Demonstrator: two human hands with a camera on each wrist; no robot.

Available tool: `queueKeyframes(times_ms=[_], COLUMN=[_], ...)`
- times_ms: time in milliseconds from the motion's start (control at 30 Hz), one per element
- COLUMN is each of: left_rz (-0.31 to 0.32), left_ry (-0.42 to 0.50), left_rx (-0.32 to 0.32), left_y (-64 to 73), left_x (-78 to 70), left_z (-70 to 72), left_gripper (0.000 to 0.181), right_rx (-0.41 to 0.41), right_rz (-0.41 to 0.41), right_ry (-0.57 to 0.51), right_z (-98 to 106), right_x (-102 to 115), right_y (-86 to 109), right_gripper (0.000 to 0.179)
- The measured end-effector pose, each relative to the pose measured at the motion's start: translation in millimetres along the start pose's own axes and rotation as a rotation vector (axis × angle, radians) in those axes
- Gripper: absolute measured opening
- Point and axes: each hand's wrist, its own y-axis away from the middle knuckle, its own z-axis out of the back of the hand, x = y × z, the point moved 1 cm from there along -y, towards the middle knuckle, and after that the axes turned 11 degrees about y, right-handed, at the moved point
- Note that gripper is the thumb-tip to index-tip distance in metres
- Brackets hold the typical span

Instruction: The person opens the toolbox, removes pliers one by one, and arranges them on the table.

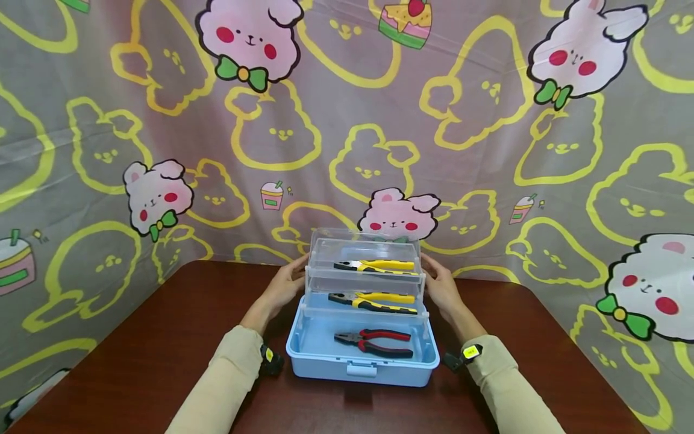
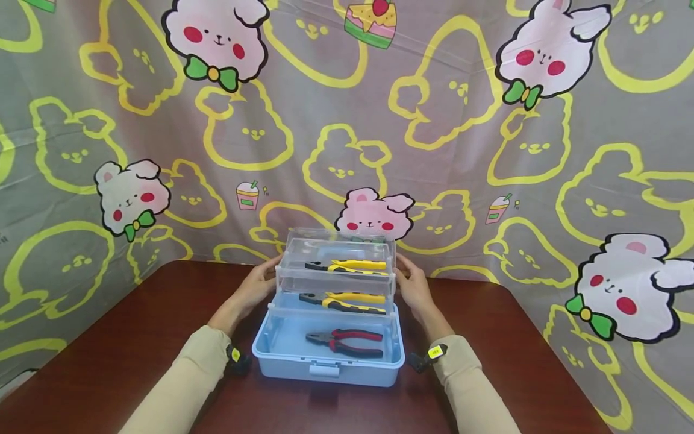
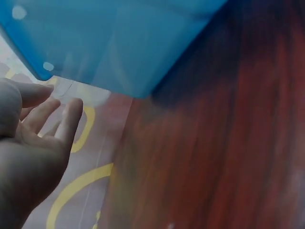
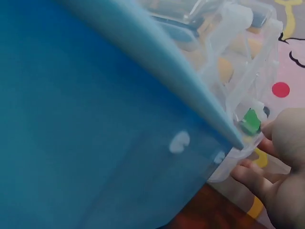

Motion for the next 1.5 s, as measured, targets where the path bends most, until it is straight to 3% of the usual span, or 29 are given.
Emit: queueKeyframes(times_ms=[167, 400, 767, 1033, 1500], left_rz=[0.028, 0.096, 0.243, 0.278, 0.287], left_ry=[0.043, 0.03, 0.174, 0.126, 0.077], left_rx=[0.002, 0.028, 0.031, -0.053, -0.051], left_y=[-2.1, -5.4, -7.0, -8.8, -3.8], left_x=[0.6, 0.0, 9.0, 9.9, 8.9], left_z=[-1.2, -1.1, -7.0, -13.2, -9.9], left_gripper=[0.059, 0.058, 0.055, 0.053, 0.052], right_rx=[0.02, 0.026, 0.045, 0.081, 0.082], right_rz=[-0.038, -0.05, -0.075, -0.165, -0.201], right_ry=[0.008, 0.028, 0.198, 0.169, 0.124], right_z=[0.0, -0.6, -8.7, -7.4, -7.3], right_x=[-4.9, -9.5, -17.1, -15.1, -14.3], right_y=[-0.7, -4.5, -6.0, -4.2, -2.5], right_gripper=[0.051, 0.048, 0.046, 0.05, 0.05])
